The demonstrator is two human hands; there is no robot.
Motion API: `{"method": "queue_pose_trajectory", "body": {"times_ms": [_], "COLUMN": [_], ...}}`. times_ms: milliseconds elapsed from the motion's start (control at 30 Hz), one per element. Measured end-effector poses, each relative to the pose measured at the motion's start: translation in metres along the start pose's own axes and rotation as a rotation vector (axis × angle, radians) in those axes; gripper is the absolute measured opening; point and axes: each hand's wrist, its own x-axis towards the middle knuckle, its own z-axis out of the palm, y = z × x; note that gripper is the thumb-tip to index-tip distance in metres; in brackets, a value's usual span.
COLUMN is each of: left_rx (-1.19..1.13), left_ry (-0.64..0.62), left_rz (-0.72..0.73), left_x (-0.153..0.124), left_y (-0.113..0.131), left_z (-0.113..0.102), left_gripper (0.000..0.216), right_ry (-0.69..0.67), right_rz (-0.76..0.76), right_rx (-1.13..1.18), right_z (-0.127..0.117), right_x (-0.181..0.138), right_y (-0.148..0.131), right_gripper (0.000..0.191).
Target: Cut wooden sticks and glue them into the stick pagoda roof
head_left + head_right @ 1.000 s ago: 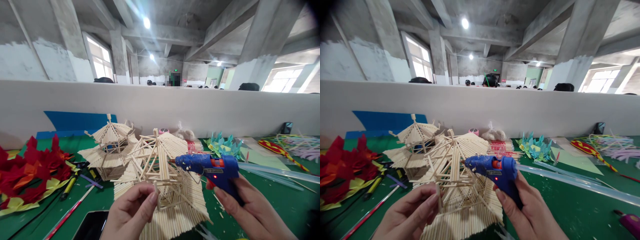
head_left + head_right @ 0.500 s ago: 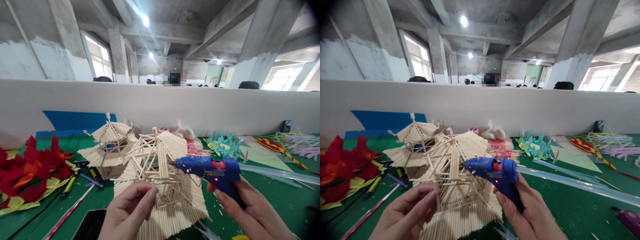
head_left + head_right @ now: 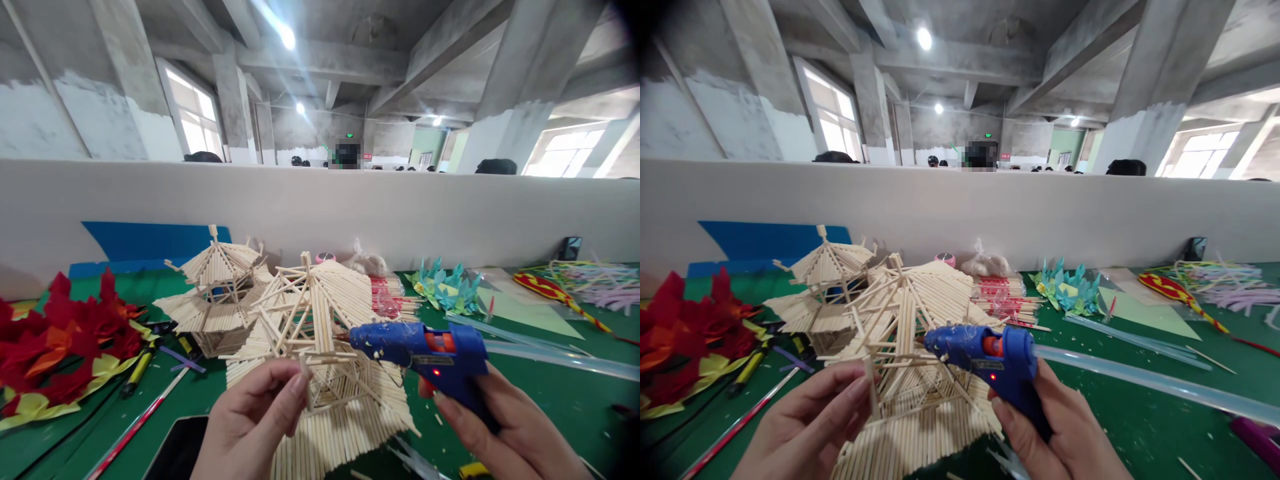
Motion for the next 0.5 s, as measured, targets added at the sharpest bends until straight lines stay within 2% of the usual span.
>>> {"method": "queue_pose_trajectory", "body": {"times_ms": [233, 367, 500], "left_rx": [-0.016, -0.008, -0.008], "left_ry": [-0.011, 0.002, -0.002], "left_rz": [0.019, 0.016, 0.015], "left_x": [0.000, 0.000, 0.000], "left_y": [0.000, 0.001, 0.001], "left_z": [-0.001, 0.001, 0.001], "left_gripper": [0.025, 0.024, 0.024], "right_ry": [-0.018, -0.044, -0.042], "right_rz": [-0.007, 0.019, 0.041], "right_rx": [0.031, 0.018, 0.012], "right_z": [-0.002, 0.000, 0.002], "right_x": [-0.009, -0.014, -0.018], "right_y": [0.005, 0.010, 0.017], "right_gripper": [0.026, 0.018, 0.020]}}
